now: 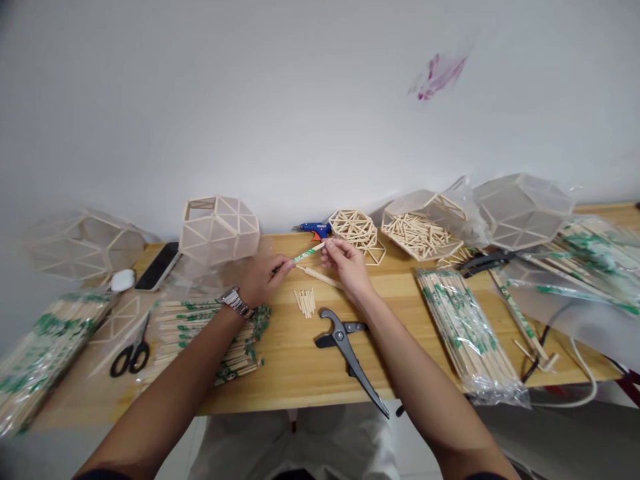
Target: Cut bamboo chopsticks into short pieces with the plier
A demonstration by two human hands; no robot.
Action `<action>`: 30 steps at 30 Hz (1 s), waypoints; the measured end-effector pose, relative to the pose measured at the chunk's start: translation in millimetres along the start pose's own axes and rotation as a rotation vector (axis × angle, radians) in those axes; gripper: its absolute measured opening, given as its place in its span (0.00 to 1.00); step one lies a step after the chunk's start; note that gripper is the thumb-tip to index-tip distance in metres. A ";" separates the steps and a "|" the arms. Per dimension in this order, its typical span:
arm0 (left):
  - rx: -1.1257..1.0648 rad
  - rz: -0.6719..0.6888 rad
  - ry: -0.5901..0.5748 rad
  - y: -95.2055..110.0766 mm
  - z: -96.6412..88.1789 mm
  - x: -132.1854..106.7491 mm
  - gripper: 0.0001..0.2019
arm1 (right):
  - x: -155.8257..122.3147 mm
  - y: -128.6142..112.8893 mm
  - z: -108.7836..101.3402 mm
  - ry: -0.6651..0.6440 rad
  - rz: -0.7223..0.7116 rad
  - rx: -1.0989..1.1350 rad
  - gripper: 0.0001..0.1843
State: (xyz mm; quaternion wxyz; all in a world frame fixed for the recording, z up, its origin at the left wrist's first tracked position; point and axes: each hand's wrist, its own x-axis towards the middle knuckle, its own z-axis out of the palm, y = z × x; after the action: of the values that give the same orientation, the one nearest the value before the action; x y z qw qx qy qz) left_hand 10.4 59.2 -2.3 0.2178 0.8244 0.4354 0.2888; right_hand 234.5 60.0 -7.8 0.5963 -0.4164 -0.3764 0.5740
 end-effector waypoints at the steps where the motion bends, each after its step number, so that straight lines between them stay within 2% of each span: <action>1: 0.003 -0.001 0.003 0.3 -0.1 -0.3 0.17 | -0.2 0.3 0.0 -0.003 -0.004 -0.018 0.22; 12: -0.013 0.017 -0.005 -6.7 4.4 -0.8 0.18 | -4.3 4.6 4.2 -0.048 -0.035 -0.157 0.23; 30: 0.011 0.013 -0.030 -12.4 4.3 -0.6 0.17 | -5.6 8.4 2.7 -0.130 0.030 -0.148 0.25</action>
State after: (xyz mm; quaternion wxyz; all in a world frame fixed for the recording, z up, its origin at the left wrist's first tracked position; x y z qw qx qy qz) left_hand 5.7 64.7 -13.3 0.2177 0.8328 0.4281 0.2753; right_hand 228.6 54.5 -14.5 0.5294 -0.4269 -0.4495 0.5792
